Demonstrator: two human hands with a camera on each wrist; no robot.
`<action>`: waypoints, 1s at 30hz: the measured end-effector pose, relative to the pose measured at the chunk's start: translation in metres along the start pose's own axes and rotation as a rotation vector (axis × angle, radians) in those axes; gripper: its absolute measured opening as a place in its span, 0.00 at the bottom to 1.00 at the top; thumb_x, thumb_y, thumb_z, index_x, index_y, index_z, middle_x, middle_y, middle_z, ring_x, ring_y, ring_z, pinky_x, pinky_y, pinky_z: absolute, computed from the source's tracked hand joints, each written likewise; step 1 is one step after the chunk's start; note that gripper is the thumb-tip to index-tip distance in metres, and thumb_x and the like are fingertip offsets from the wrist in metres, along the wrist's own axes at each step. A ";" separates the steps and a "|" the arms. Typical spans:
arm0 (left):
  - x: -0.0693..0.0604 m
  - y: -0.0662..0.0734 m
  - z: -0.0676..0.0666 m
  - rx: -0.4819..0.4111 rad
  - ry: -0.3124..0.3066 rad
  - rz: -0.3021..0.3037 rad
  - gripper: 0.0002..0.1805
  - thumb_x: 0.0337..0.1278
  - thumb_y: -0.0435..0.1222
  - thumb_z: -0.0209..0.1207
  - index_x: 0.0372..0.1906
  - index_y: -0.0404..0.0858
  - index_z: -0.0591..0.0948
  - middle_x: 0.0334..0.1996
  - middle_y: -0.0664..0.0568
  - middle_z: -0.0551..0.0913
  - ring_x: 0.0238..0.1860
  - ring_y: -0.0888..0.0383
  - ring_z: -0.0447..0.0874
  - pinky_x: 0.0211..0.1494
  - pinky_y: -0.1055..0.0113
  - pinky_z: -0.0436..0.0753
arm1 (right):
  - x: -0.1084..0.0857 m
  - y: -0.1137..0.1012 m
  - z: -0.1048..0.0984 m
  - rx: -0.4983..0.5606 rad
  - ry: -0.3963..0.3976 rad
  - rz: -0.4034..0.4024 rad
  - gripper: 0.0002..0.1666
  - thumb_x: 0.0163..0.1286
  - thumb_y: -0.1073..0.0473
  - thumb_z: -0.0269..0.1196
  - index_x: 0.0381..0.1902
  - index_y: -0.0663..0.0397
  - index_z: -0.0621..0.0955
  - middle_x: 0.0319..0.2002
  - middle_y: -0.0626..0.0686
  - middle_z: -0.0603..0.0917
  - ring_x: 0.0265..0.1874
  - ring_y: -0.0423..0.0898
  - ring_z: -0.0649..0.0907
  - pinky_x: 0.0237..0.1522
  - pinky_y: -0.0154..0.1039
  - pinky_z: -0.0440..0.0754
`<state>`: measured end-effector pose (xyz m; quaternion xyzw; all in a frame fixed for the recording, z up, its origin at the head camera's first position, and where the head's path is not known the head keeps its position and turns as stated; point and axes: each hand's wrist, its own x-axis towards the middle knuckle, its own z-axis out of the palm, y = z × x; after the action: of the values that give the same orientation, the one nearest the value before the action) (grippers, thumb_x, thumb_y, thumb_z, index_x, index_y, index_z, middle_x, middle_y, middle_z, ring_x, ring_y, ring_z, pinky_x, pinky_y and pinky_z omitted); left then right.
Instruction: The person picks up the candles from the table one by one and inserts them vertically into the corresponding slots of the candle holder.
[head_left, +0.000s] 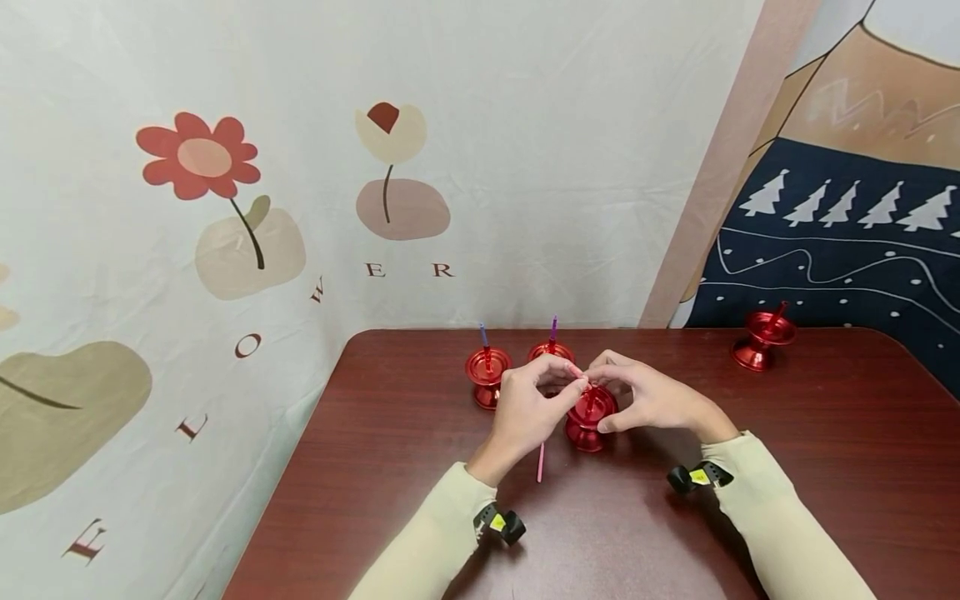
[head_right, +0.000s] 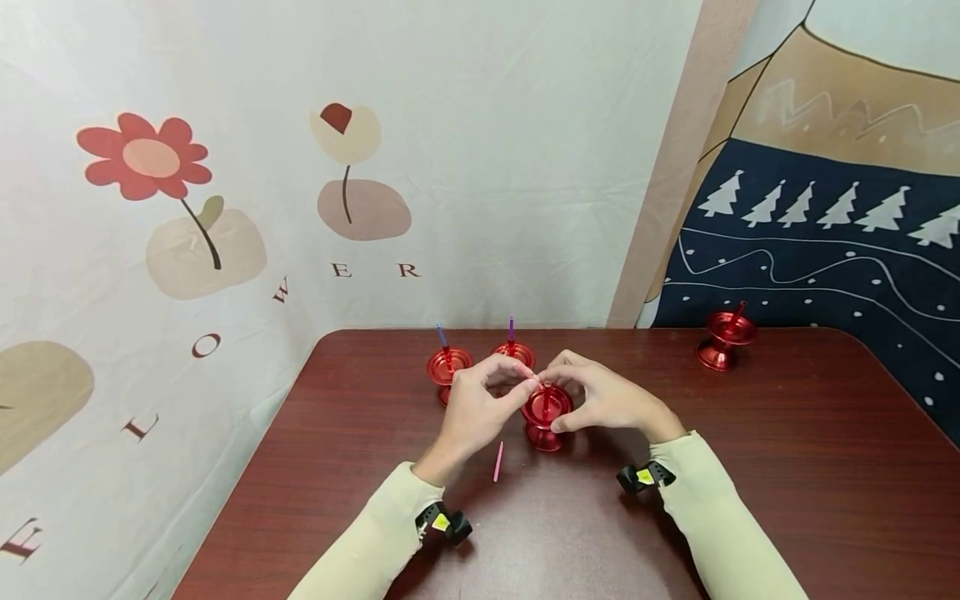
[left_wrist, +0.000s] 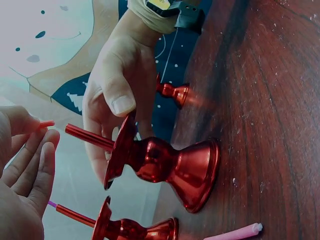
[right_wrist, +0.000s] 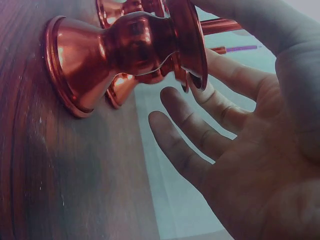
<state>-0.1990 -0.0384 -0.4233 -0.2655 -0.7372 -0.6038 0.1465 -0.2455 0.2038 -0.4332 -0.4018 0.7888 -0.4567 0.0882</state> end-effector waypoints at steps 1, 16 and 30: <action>0.000 0.000 0.001 0.003 0.000 0.004 0.05 0.68 0.29 0.74 0.44 0.34 0.89 0.38 0.47 0.94 0.41 0.59 0.94 0.48 0.66 0.91 | 0.000 -0.001 0.001 -0.001 -0.004 0.006 0.30 0.62 0.60 0.82 0.62 0.55 0.86 0.53 0.52 0.79 0.47 0.51 0.88 0.50 0.45 0.90; 0.002 -0.004 0.005 0.245 -0.040 0.169 0.05 0.70 0.29 0.71 0.46 0.36 0.89 0.40 0.50 0.92 0.42 0.61 0.89 0.49 0.73 0.86 | 0.003 -0.007 0.004 -0.022 -0.034 0.014 0.29 0.61 0.60 0.81 0.60 0.57 0.85 0.52 0.51 0.77 0.42 0.49 0.88 0.47 0.46 0.91; 0.003 -0.002 0.006 0.345 -0.057 0.209 0.05 0.69 0.31 0.72 0.46 0.37 0.92 0.38 0.53 0.89 0.37 0.56 0.85 0.39 0.62 0.83 | 0.003 -0.006 0.004 -0.045 -0.037 0.030 0.27 0.61 0.60 0.81 0.57 0.54 0.86 0.52 0.50 0.77 0.40 0.50 0.87 0.44 0.46 0.91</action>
<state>-0.2015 -0.0326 -0.4247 -0.3285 -0.8022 -0.4421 0.2306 -0.2420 0.1969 -0.4299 -0.4004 0.8029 -0.4300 0.1006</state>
